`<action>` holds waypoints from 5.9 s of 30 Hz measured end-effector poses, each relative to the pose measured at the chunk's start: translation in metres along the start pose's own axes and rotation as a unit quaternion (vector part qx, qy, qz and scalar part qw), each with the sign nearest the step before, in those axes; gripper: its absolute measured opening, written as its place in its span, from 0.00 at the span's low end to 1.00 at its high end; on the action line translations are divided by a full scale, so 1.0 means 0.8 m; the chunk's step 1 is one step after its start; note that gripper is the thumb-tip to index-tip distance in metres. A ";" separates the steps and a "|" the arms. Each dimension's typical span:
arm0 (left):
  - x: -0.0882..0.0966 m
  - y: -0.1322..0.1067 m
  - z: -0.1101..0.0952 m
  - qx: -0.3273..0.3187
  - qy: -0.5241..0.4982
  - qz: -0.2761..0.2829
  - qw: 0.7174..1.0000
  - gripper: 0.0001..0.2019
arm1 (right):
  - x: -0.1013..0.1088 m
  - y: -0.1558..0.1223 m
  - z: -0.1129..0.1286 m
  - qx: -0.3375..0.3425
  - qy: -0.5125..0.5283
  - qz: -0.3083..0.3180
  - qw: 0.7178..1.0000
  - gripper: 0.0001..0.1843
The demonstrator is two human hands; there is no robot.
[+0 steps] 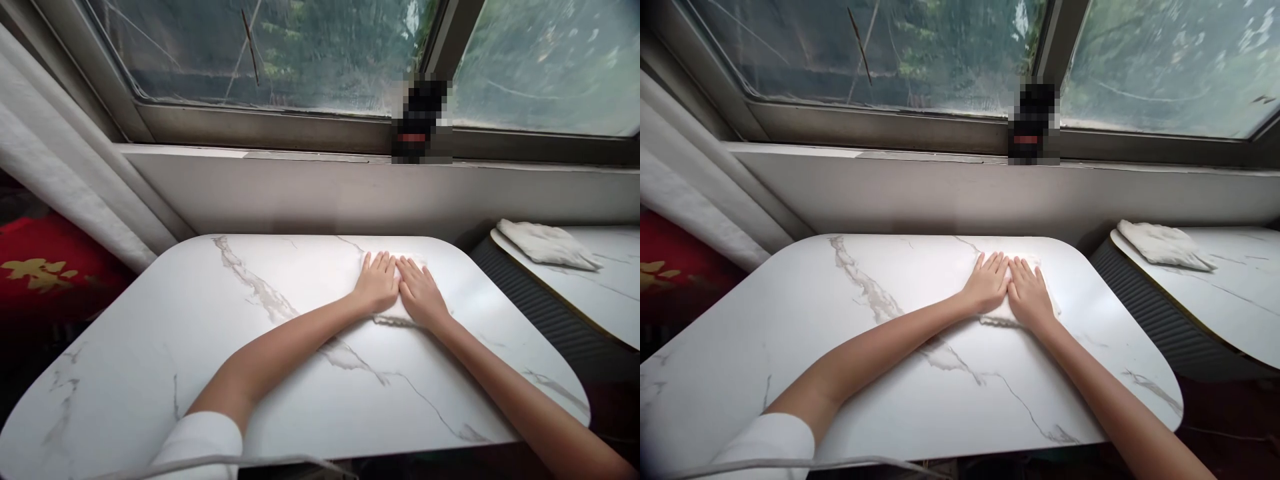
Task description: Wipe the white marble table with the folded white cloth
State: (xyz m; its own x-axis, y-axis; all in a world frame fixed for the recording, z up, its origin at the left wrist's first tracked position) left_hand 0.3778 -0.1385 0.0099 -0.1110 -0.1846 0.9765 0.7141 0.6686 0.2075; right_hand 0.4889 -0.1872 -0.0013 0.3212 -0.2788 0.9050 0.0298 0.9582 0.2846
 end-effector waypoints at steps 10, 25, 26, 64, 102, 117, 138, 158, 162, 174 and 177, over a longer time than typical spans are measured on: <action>0.065 -0.202 -0.047 -0.105 -0.082 0.045 0.990 0.28 | 0.035 -0.197 0.106 0.165 -0.044 -0.005 0.985 0.40; 0.000 -0.066 0.134 0.114 -0.032 -0.018 0.993 0.24 | -0.046 0.066 0.132 0.105 -0.021 0.121 0.987 0.30; -0.004 -0.051 0.151 0.117 -0.024 -0.025 0.993 0.23 | -0.053 0.088 0.132 0.094 -0.009 0.111 0.989 0.30; 0.036 -0.240 0.230 0.170 0.033 0.087 0.981 0.24 | -0.096 0.028 0.308 0.164 0.129 0.136 0.968 0.31; 0.078 -0.443 0.360 0.240 0.061 0.037 0.968 0.26 | -0.147 -0.004 0.516 0.267 0.289 0.192 0.899 0.35; 0.014 -0.219 0.500 0.228 0.046 0.027 0.972 0.23 | -0.208 0.203 0.453 0.171 0.202 0.079 0.961 0.30; 0.070 -0.382 0.192 0.181 0.025 0.024 0.983 0.25 | -0.066 -0.068 0.356 0.240 0.278 0.291 0.883 0.36; -0.005 -0.077 0.290 0.163 0.112 0.053 0.979 0.26 | -0.121 0.190 0.216 0.166 0.123 0.137 0.969 0.31; -0.001 -0.079 0.276 0.166 0.114 0.051 0.978 0.25 | -0.118 0.179 0.212 0.152 0.112 0.118 0.975 0.30; 0.030 -0.207 0.137 0.114 0.070 0.002 0.991 0.25 | -0.054 -0.009 0.207 0.248 0.077 0.128 0.957 0.30; 0.050 -0.259 0.089 0.079 0.028 0.026 0.996 0.26 | -0.027 -0.081 0.208 0.274 0.086 0.134 0.948 0.31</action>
State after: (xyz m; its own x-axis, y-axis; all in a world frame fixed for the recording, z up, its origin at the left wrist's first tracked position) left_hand 0.1763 -0.2334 0.0103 -0.0342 -0.1842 0.9823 0.5996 0.7825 0.1676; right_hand 0.3224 -0.2540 0.0138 0.3977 0.0299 0.9170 -0.5570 0.8021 0.2154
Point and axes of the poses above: each hand's wrist, its own y-axis towards the middle knuckle, its own x-axis out of the back of the hand, z = x × y, the point moved 2 cm from there along y, towards the middle knuckle, and after that the axes turned 15 degrees about y, right-handed, at the moved point
